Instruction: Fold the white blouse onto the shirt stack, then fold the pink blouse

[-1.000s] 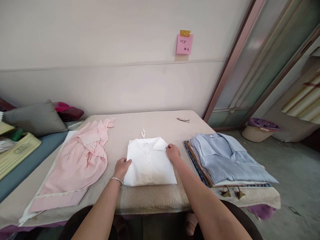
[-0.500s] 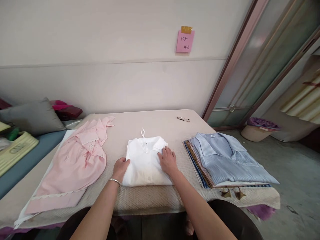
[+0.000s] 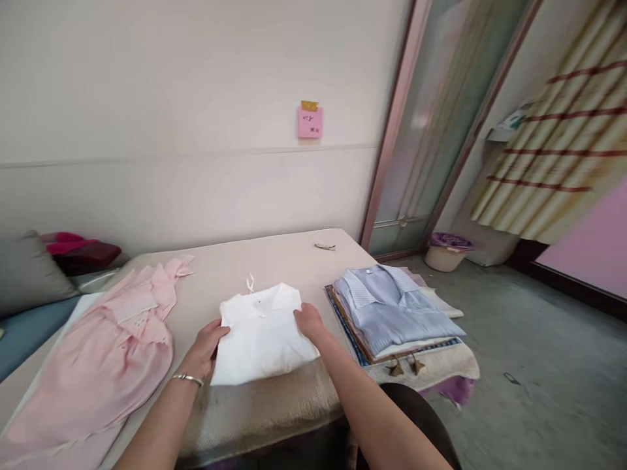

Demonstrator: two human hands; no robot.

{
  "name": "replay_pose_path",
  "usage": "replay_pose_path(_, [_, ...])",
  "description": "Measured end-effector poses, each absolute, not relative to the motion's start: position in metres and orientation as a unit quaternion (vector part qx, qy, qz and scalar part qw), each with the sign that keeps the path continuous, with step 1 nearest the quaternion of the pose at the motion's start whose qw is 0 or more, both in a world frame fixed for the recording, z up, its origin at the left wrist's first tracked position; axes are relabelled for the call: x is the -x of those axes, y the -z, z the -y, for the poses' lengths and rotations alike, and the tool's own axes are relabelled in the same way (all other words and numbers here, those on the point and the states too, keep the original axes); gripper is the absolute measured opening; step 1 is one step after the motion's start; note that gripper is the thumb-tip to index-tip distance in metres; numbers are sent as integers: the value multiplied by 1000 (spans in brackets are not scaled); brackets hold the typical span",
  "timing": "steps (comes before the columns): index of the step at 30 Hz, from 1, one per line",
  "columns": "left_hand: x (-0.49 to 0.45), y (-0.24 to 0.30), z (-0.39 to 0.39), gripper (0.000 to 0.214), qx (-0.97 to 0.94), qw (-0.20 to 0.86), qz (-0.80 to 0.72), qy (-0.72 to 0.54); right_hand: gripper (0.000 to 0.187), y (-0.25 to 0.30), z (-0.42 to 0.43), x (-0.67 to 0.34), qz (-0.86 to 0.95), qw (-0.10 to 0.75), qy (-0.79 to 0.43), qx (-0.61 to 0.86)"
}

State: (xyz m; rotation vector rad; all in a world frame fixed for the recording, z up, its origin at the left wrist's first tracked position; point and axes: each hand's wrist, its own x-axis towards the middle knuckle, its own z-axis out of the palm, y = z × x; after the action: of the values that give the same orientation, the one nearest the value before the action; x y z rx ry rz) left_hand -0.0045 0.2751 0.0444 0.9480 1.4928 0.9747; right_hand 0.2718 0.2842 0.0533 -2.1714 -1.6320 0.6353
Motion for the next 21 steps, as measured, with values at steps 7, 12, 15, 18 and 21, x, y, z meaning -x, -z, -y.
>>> replay_pose_path(7, [-99, -136, -269, 69, -451, 576, -484, -481, 30, -148, -258, -374, 599, 204, -84, 770])
replay_pose_path(12, [-219, -169, -274, 74, -538, 565, -367, -506, 34, -205, -246, -501, 553, 209, -4, 806])
replay_pose_path(15, [-288, -149, -275, 73, -558, 573, -340, -495, 33, -201, -242, -566, 525, 182, 28, 831])
replay_pose_path(18, [-338, -102, -271, 61, -581, 566, -370, -453, 28, -165, -236, -606, 499, 156, 13, 853])
replay_pose_path(21, [-360, -55, -262, 51, -596, 559, -438, -376, 25, -117, -231, -623, 477, 137, -24, 868])
